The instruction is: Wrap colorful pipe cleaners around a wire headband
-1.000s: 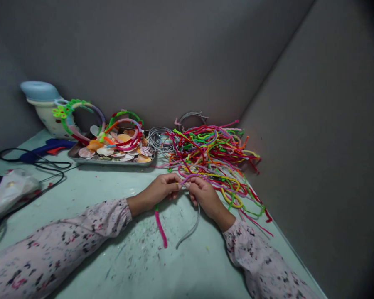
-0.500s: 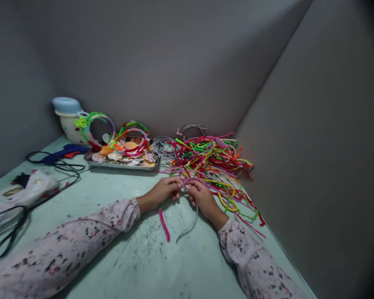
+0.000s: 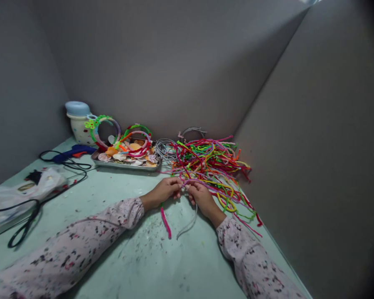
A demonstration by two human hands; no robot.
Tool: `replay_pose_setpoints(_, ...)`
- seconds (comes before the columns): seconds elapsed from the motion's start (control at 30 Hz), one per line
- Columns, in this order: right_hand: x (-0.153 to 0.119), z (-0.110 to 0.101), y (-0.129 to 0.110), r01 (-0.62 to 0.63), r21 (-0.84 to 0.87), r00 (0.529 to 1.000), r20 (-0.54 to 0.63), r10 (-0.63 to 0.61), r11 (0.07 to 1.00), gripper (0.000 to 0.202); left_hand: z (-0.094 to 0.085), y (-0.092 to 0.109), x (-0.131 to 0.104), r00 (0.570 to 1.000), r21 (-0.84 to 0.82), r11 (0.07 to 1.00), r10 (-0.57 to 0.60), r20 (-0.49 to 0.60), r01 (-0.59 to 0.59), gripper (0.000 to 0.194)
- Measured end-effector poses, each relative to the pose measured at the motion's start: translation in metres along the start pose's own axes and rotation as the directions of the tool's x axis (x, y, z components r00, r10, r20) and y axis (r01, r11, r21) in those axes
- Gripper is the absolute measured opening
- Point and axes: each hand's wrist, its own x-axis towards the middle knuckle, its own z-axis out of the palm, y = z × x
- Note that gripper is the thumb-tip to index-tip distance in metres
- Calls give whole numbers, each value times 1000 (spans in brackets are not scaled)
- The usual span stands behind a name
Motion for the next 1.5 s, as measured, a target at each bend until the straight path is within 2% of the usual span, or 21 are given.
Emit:
replay_pose_setpoints(0.57,2,-2,-1,-41,36,999,12,41,999,28,2,2,0,1000,102,995,4,-29,-1,19)
replay_pose_setpoints(1.1,3,-3,-1,-60,19,998,13,60,998,28,1,0,2,999,96,995,-11,-33,14,18)
replay_pose_setpoints(1.33,5,-4,1,8,29,999,48,-9,1000,25,2,3,3,999,120,993,-2,-47,8,18)
replay_pose_setpoints(1.5,5,-5,0,-17,52,998,54,14,998,26,3,4,1,999,156,988,9,-53,0,21)
